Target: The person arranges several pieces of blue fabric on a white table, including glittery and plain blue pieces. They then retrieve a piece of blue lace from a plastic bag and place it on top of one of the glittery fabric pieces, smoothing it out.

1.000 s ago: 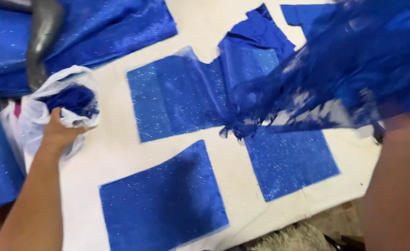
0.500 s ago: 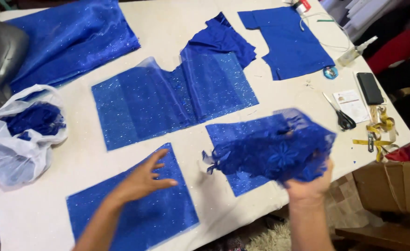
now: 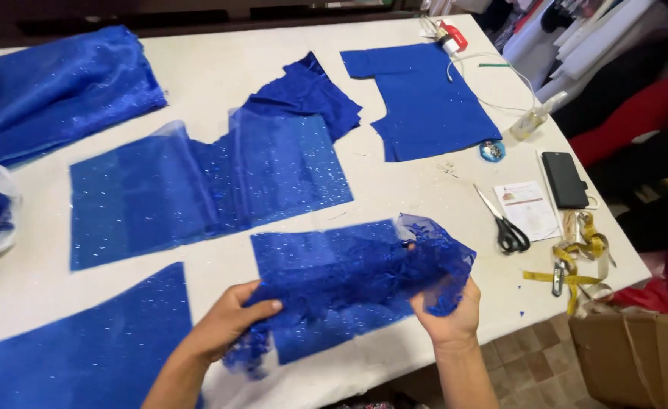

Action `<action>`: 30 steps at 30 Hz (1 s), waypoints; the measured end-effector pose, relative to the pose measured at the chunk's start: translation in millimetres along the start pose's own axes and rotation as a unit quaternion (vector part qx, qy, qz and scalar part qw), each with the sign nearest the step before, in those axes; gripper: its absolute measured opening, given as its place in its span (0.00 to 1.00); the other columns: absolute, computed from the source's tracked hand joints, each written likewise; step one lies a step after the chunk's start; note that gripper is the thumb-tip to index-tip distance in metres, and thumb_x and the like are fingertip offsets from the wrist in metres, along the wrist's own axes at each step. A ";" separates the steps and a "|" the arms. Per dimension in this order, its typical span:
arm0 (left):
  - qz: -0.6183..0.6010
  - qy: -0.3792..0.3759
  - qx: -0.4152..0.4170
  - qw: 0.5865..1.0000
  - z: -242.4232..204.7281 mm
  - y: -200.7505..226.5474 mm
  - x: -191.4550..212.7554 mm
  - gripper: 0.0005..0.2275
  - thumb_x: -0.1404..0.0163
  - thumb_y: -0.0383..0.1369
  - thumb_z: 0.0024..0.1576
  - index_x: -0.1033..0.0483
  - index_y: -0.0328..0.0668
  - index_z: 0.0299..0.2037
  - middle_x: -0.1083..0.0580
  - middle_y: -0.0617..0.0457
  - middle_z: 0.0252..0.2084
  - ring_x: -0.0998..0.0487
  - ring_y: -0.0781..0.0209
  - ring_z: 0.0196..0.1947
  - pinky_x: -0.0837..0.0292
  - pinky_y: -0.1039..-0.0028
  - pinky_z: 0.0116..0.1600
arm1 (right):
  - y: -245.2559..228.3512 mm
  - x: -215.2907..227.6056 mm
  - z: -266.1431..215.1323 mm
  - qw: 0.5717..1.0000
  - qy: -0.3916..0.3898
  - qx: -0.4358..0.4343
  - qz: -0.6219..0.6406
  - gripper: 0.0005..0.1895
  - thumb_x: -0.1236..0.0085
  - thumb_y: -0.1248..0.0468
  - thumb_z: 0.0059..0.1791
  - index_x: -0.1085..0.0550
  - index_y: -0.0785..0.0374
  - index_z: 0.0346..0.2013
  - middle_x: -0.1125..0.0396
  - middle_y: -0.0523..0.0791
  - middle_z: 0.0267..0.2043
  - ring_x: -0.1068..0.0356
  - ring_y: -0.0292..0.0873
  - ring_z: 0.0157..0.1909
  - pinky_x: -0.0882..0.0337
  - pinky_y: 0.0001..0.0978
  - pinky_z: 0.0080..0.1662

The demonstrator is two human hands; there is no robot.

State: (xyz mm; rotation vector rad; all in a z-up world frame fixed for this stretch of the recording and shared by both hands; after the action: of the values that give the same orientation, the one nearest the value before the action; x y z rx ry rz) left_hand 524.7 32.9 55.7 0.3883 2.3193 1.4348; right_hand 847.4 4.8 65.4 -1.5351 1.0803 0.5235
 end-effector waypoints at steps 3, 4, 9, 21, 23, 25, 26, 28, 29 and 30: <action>-0.157 0.061 0.128 0.977 9.6 -1.7 -31.7 0.12 0.44 0.27 0.53 0.21 0.28 0.46 0.19 0.39 0.37 0.20 0.53 0.32 0.22 0.68 0.41 | -26.0 21.4 10.8 0.999 0.021 -0.024 0.016 0.20 0.55 0.57 0.52 0.27 0.62 0.55 0.31 0.50 0.57 0.33 0.53 0.60 0.35 0.49 0.62; -0.176 0.067 0.146 0.971 15.8 -6.5 -43.5 0.11 0.44 0.31 0.55 0.22 0.30 0.42 0.20 0.40 0.34 0.21 0.55 0.28 0.23 0.69 0.36 | -32.5 26.0 13.3 0.999 0.032 -0.029 -0.010 0.23 0.60 0.57 0.52 0.32 0.63 0.59 0.35 0.51 0.62 0.37 0.53 0.63 0.39 0.50 0.64; -0.151 0.063 0.172 0.971 41.2 -14.5 -83.8 0.19 0.48 0.43 0.60 0.34 0.38 0.23 0.40 0.51 0.07 0.42 0.63 0.05 0.34 0.70 0.18 | -60.9 37.8 21.5 0.989 0.111 -0.072 -0.068 0.28 0.70 0.53 0.56 0.39 0.62 0.66 0.42 0.51 0.69 0.43 0.52 0.69 0.45 0.50 0.67; -0.025 -0.249 0.114 0.961 71.7 -3.1 -250.1 0.53 0.51 0.64 0.41 0.67 0.56 0.74 0.55 0.43 0.76 0.50 0.41 0.74 0.54 0.42 0.72 | -170.2 113.3 155.8 0.986 0.060 -0.028 -0.151 0.19 0.61 0.50 0.60 0.25 0.59 0.46 0.28 0.49 0.47 0.28 0.46 0.51 0.28 0.38 0.54; 0.037 -0.342 0.147 0.928 48.2 -19.0 -265.8 0.54 0.51 0.61 0.42 0.75 0.56 0.73 0.66 0.45 0.77 0.61 0.47 0.76 0.60 0.49 0.74 | -185.5 149.2 175.3 0.910 0.233 0.000 -0.343 0.16 0.49 0.45 0.54 0.26 0.52 0.44 0.27 0.38 0.41 0.28 0.33 0.40 0.27 0.25 0.40; 0.072 -0.320 0.142 0.934 55.3 -76.5 -251.1 0.49 0.48 0.57 0.46 0.67 0.56 0.73 0.57 0.44 0.76 0.47 0.51 0.72 0.47 0.59 0.69 | -190.6 184.5 187.0 0.789 0.223 0.047 -0.570 0.20 0.53 0.43 0.53 0.26 0.51 0.49 0.27 0.40 0.44 0.29 0.38 0.47 0.32 0.29 0.48; 0.106 -0.295 0.135 0.940 59.6 -106.3 -243.3 0.45 0.46 0.53 0.49 0.59 0.56 0.74 0.48 0.44 0.74 0.33 0.55 0.68 0.34 0.70 0.65 | -194.3 195.7 190.3 0.614 0.193 0.084 -0.760 0.26 0.58 0.40 0.51 0.26 0.50 0.54 0.27 0.43 0.47 0.31 0.43 0.54 0.38 0.34 0.57; 0.083 -0.244 0.167 0.952 64.7 -156.7 -209.7 0.39 0.43 0.49 0.50 0.48 0.51 0.70 0.39 0.46 0.69 0.29 0.57 0.65 0.29 0.71 0.63 | -189.3 213.0 162.6 0.615 0.205 0.090 -0.756 0.25 0.56 0.43 0.52 0.26 0.52 0.54 0.28 0.44 0.52 0.31 0.45 0.57 0.38 0.35 0.58; 0.058 -0.177 0.195 0.963 70.1 -182.8 -187.5 0.33 0.40 0.44 0.52 0.38 0.45 0.66 0.30 0.46 0.64 0.25 0.58 0.62 0.23 0.71 0.62 | -184.6 217.7 154.6 0.621 0.201 0.097 -0.751 0.24 0.54 0.45 0.53 0.25 0.54 0.55 0.29 0.46 0.56 0.32 0.47 0.60 0.38 0.36 0.60; 0.058 -0.181 0.192 0.963 62.6 -158.4 -183.5 0.33 0.40 0.44 0.52 0.38 0.45 0.66 0.30 0.46 0.64 0.25 0.58 0.62 0.23 0.71 0.62 | -188.3 228.2 144.3 0.619 0.204 0.100 -0.752 0.24 0.54 0.45 0.53 0.25 0.54 0.55 0.29 0.46 0.56 0.32 0.47 0.60 0.38 0.36 0.60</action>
State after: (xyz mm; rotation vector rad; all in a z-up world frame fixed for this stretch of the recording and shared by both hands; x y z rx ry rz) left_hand 711.3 -65.2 -79.5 0.8321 2.2831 0.8584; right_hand 1149.2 50.7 -57.8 -1.7939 -0.1700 -1.1282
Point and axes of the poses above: each hand's wrist, its own z-axis towards the middle knuckle, its own x-axis out of the back of the hand, y = z × x, the point moved 7 cm from there along z, towards the middle knuckle
